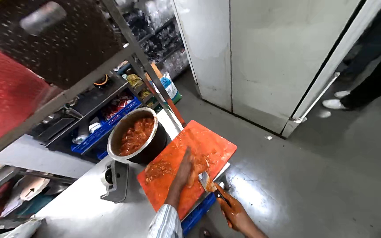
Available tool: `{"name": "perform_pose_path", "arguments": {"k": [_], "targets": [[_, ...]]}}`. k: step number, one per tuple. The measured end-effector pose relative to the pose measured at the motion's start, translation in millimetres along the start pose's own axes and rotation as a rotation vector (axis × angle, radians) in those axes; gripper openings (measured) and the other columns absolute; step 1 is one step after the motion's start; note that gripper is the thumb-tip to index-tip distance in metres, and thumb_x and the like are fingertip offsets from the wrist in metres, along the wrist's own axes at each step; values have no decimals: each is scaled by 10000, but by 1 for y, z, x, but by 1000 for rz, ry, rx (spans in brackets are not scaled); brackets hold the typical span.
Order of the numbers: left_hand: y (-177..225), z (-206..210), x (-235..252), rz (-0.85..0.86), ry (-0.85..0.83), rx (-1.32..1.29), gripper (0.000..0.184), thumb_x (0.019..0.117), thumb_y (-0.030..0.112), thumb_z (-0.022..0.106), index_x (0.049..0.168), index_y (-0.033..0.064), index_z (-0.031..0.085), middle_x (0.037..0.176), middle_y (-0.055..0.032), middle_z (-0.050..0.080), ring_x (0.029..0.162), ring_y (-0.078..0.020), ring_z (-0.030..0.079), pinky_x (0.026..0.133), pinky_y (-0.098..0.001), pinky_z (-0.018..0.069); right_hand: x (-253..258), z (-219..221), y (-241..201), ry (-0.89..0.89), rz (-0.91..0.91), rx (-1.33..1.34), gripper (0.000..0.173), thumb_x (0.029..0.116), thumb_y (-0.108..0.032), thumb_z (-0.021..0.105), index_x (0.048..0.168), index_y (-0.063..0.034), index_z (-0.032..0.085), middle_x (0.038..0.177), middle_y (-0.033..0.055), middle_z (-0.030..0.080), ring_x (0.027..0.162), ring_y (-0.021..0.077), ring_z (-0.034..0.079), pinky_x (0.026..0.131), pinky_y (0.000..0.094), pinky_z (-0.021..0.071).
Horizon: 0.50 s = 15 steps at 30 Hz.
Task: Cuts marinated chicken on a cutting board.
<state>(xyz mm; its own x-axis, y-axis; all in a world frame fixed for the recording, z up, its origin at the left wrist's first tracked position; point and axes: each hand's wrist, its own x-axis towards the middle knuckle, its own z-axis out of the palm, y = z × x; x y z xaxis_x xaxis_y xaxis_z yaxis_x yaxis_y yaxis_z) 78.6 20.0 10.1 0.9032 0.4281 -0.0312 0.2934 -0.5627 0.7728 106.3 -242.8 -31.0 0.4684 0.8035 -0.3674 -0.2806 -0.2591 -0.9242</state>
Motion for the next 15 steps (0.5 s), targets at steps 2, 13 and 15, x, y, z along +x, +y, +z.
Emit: {"name": "perform_pose_path", "arguments": {"k": [2, 13, 15], "targets": [[0, -11, -7, -84, 319, -146, 602, 1107, 374, 208, 1653, 120, 224, 1716, -88, 230, 1568, -230, 260, 1279, -461, 229, 1, -1, -1, -2, -6, 4, 558, 1081, -286, 452, 1618, -240, 310, 791, 48, 590, 501, 147, 521, 453, 325, 480], [-23, 44, -13, -76, 72, 633, 665, 1083, 436, 339, 1588, 3, 352, 1680, -162, 301, 1594, -285, 187, 1310, -445, 118, 8, 7, 4, 0, -28, 46, 572, 1077, -280, 458, 1621, -211, 297, 766, 37, 573, 478, 140, 508, 433, 313, 475], [-21, 43, -10, -103, 79, 614, 667, 1079, 433, 365, 1591, 5, 347, 1682, -164, 296, 1594, -278, 191, 1308, -439, 128, 29, 7, -5, 8, -50, 34, 565, 1077, -280, 468, 1613, -190, 314, 788, 48, 587, 488, 143, 518, 439, 315, 482]]}}
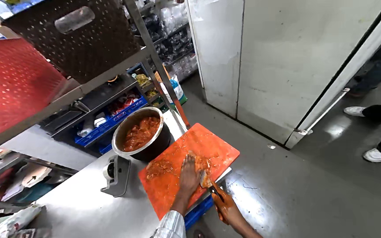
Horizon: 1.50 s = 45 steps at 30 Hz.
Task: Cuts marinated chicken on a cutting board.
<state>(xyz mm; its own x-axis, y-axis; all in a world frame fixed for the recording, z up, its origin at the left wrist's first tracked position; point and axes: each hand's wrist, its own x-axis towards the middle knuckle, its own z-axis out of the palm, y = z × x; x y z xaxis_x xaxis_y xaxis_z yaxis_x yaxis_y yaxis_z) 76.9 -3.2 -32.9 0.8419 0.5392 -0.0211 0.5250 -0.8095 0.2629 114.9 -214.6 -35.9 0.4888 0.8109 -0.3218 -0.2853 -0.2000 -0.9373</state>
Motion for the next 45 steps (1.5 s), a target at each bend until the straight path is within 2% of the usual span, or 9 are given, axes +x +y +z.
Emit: {"name": "perform_pose_path", "arguments": {"k": [3, 7, 12, 17, 21, 27, 30, 35, 45], "targets": [[0, -2, 0, -18, -11, -20, 655, 1085, 402, 385, 1613, 23, 303, 1695, -148, 271, 1600, -254, 168, 1310, -432, 132, 9, -1, -3, -28, 4, -40, 569, 1082, -290, 459, 1618, -188, 298, 818, 60, 596, 506, 148, 529, 454, 321, 488], [-2, 0, 0, 24, 24, -6, 611, 1093, 364, 365, 1576, -10, 369, 1666, -172, 328, 1591, -277, 201, 1306, -442, 148, -33, -10, 7, -60, 56, -28, 580, 1074, -276, 456, 1625, -215, 287, 783, 47, 587, 493, 146, 516, 442, 324, 479], [-4, -2, -4, 39, 17, -75, 594, 1103, 319, 370, 1597, -7, 325, 1680, -167, 299, 1590, -282, 204, 1305, -441, 150, 20, -6, -6, -86, 27, -47, 569, 1081, -311, 449, 1616, -188, 300, 775, 38, 573, 494, 141, 513, 446, 312, 471], [-8, 1, -6, 91, 56, -61, 555, 1109, 301, 358, 1565, -14, 390, 1653, -180, 352, 1580, -296, 235, 1299, -458, 163, -15, -12, 0, -123, 46, -66, 580, 1075, -305, 444, 1625, -215, 282, 769, 31, 569, 477, 134, 506, 433, 314, 474], [-4, -2, -9, 68, 31, -102, 544, 1108, 295, 382, 1570, 8, 393, 1654, -153, 360, 1577, -288, 244, 1296, -470, 166, 25, -11, -13, -160, 64, -79, 561, 1086, -326, 438, 1616, -211, 296, 768, 26, 555, 492, 132, 503, 443, 300, 460], [-10, 0, -5, 111, 77, -60, 516, 1096, 234, 400, 1540, -28, 424, 1626, -192, 396, 1565, -311, 276, 1293, -469, 181, 2, -23, -12, -205, 97, -82, 564, 1076, -314, 451, 1614, -228, 306, 752, 15, 548, 474, 125, 484, 419, 290, 441], [-12, -1, -7, 128, 55, -97, 529, 1107, 263, 382, 1555, -18, 401, 1643, -180, 370, 1572, -318, 251, 1293, -485, 162, 24, -20, -11, -239, 82, -67, 549, 1079, -327, 452, 1606, -238, 325, 739, 10, 542, 469, 116, 475, 422, 279, 434], [-17, -6, -5, 125, 54, -94, 517, 1113, 317, 399, 1517, 4, 472, 1635, -168, 389, 1565, -322, 266, 1286, -509, 178, 9, -38, -22, -345, 140, -138, 545, 1077, -360, 448, 1605, -292, 328, 749, 8, 542, 475, 111, 461, 425, 274, 414], [-19, -25, -1, 186, -82, 29, 607, 1124, 372, 356, 1590, -18, 327, 1673, -192, 303, 1580, -323, 225, 1294, -492, 154, -1, -31, -23, -406, 206, -50, 533, 1079, -341, 458, 1595, -290, 336, 723, -1, 516, 453, 96, 424, 400, 252, 372]]}}
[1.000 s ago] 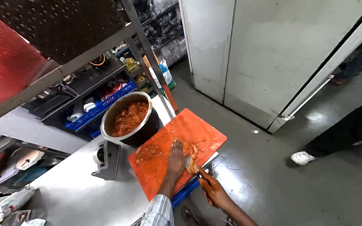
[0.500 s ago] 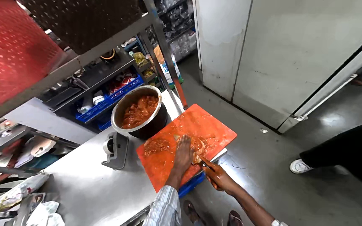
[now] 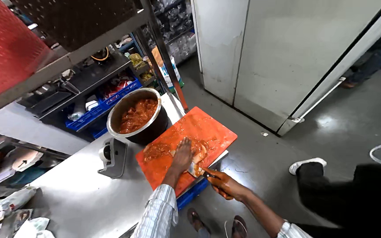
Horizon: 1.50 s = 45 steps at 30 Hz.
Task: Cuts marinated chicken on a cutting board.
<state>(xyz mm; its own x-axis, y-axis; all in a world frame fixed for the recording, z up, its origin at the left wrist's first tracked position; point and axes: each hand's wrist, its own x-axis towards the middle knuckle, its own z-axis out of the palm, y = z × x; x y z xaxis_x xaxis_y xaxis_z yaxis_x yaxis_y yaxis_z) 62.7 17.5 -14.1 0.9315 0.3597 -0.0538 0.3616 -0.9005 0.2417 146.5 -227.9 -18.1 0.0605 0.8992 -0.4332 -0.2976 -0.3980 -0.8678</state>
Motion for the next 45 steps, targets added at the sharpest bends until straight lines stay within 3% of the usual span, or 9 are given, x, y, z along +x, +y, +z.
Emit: {"name": "perform_pose_path", "arguments": {"k": [13, 16, 19, 23, 27, 30, 35, 40, 45], "targets": [[-5, -25, -9, 70, -95, 6, 585, 1122, 337, 395, 1608, 22, 316, 1693, -151, 279, 1575, -314, 248, 1285, -511, 195, -52, 29, 34, -163, 3, 46, 551, 1065, -348, 475, 1597, -352, 328, 710, 5, 499, 444, 99, 409, 393, 251, 365], [-13, -35, 18, 67, -324, 96, 631, 1130, 375, 330, 1631, 8, 220, 1717, -167, 188, 1602, -297, 147, 1300, -483, 113, -42, 59, 38, -289, 3, -53, 533, 1067, -335, 479, 1587, -347, 362, 704, 9, 500, 463, 106, 418, 421, 267, 378], [-28, -52, 42, 136, -447, 45, 634, 1122, 386, 375, 1617, 4, 268, 1704, -184, 222, 1592, -314, 185, 1293, -496, 142, -33, 68, 23, -259, -13, -119, 521, 1073, -329, 470, 1584, -332, 371, 716, 20, 511, 474, 118, 439, 434, 282, 397], [-39, -134, 59, 99, -171, -218, 558, 1112, 324, 448, 1585, 38, 369, 1641, -204, 358, 1511, -353, 375, 1237, -550, 296, -49, 45, -7, -110, -31, -148, 522, 1062, -361, 482, 1574, -350, 383, 740, 13, 535, 472, 109, 451, 422, 276, 409], [-39, -190, 13, -38, 120, -522, 509, 1109, 345, 454, 1534, 64, 449, 1501, -186, 532, 1371, -309, 535, 1156, -536, 410, -88, 7, -30, 116, -74, -95, 528, 1047, -356, 491, 1567, -329, 401, 737, -20, 533, 451, 63, 431, 392, 219, 386], [-10, -141, -27, -254, 216, -542, 429, 1077, 296, 540, 1427, 47, 544, 1386, -201, 606, 1257, -359, 608, 1061, -581, 494, -113, -15, -43, 355, -111, -46, 542, 1033, -323, 484, 1569, -336, 400, 699, -7, 517, 421, 70, 406, 364, 219, 366], [41, -44, -18, -390, 37, -297, 698, 905, 384, 754, 1480, 68, 516, 1517, -258, 446, 1393, -451, 453, 1107, -632, 411, -119, -45, -67, 575, -177, -49, 516, 1056, -279, 459, 1568, -314, 404, 676, 7, 504, 401, 75, 391, 338, 212, 347], [57, -35, 9, -441, -50, -23, 615, 919, 456, 683, 1377, 53, 599, 1388, -222, 577, 1316, -407, 531, 1060, -631, 411, -99, -78, -75, 540, -196, -32, 511, 1057, -276, 467, 1563, -325, 416, 680, 21, 515, 395, 81, 396, 334, 215, 354], [59, -54, 29, -584, -207, -5, 488, 979, 298, 656, 1354, -8, 599, 1343, -220, 620, 1251, -376, 611, 1037, -555, 497, -66, -129, -86, 427, -167, -78, 547, 1040, -268, 473, 1580, -283, 387, 681, 12, 524, 417, 87, 423, 361, 226, 373]]}}
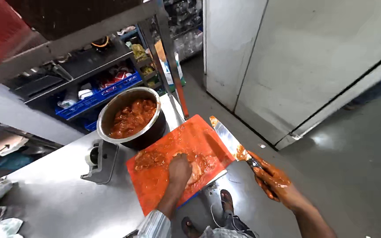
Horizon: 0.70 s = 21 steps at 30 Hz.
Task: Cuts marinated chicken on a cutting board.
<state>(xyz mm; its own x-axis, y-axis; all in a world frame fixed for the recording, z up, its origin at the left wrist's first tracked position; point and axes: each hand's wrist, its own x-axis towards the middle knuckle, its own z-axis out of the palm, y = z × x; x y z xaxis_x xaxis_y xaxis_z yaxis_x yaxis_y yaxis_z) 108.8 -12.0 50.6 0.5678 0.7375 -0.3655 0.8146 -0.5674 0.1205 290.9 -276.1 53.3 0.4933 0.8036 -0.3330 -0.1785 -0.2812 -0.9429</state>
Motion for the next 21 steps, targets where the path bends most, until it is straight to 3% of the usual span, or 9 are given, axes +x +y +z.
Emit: {"name": "perform_pose_path", "arguments": {"k": [3, 5, 8, 9, 11, 15, 17, 18, 21], "targets": [[-8, -16, 11, -119, -67, -107, 425, 1006, 337, 608, 1296, 29, 652, 1289, -195, 670, 1219, -362, 642, 1026, -558, 508, 39, -20, -4, -114, -8, -6, 551, 1047, -288, 479, 1588, -272, 375, 687, 10, 535, 420, 86, 433, 363, 225, 380], [-15, -24, 9, -205, -48, -287, 445, 992, 392, 668, 1240, 25, 696, 1183, -217, 708, 1147, -389, 667, 1010, -590, 502, 55, -26, -12, -178, 30, -23, 530, 1061, -272, 462, 1584, -276, 378, 687, 13, 527, 417, 84, 426, 363, 222, 372], [-9, -49, 7, -287, 101, -552, 313, 987, 280, 691, 1138, 7, 723, 1038, -216, 715, 997, -375, 682, 924, -597, 521, 72, -38, -25, -246, 34, -25, 522, 1058, -264, 469, 1575, -274, 396, 692, 8, 533, 418, 77, 430, 364, 215, 374], [-5, -57, 6, -284, 148, -652, 266, 998, 244, 678, 1083, -4, 725, 970, -201, 709, 916, -342, 680, 868, -568, 535, 76, -42, -26, -270, 31, -18, 528, 1054, -274, 474, 1576, -276, 394, 689, 4, 527, 419, 75, 429, 363, 212, 375], [2, -72, 8, -235, 237, -886, 216, 1021, 178, 645, 972, -22, 712, 808, -128, 672, 719, -214, 629, 715, -419, 540, 84, -49, -29, -294, 19, -15, 532, 1044, -291, 480, 1570, -281, 404, 675, 1, 523, 409, 73, 426, 352, 211, 375], [26, -83, 22, -241, 331, -1443, 180, 1047, 105, 563, 951, -7, 666, 716, -27, 650, 577, -66, 605, 563, -220, 542, 97, -63, -37, -258, 14, -28, 533, 1044, -269, 472, 1572, -299, 400, 677, 0, 516, 404, 66, 415, 344, 205, 364], [30, -67, 34, -334, 370, -1568, 162, 1051, 96, 550, 1026, -31, 648, 763, -70, 665, 599, -100, 638, 579, -244, 571, 104, -69, -42, -243, 14, -47, 547, 1037, -260, 474, 1577, -285, 392, 676, 1, 518, 405, 68, 421, 344, 207, 367], [27, -52, 38, -384, 375, -1525, 175, 1051, 96, 555, 1106, -48, 638, 846, -116, 677, 670, -145, 670, 638, -288, 598, 107, -70, -44, -237, 18, -59, 550, 1034, -253, 472, 1577, -279, 391, 672, 3, 518, 402, 69, 419, 342, 208, 364], [5, -6, 31, -509, 273, -868, 385, 1005, 211, 646, 1315, -12, 597, 1172, -225, 687, 1024, -330, 696, 902, -519, 567, 115, -70, -43, -250, 39, -121, 540, 1050, -242, 460, 1584, -277, 384, 681, 21, 524, 409, 89, 426, 348, 220, 369]]}}
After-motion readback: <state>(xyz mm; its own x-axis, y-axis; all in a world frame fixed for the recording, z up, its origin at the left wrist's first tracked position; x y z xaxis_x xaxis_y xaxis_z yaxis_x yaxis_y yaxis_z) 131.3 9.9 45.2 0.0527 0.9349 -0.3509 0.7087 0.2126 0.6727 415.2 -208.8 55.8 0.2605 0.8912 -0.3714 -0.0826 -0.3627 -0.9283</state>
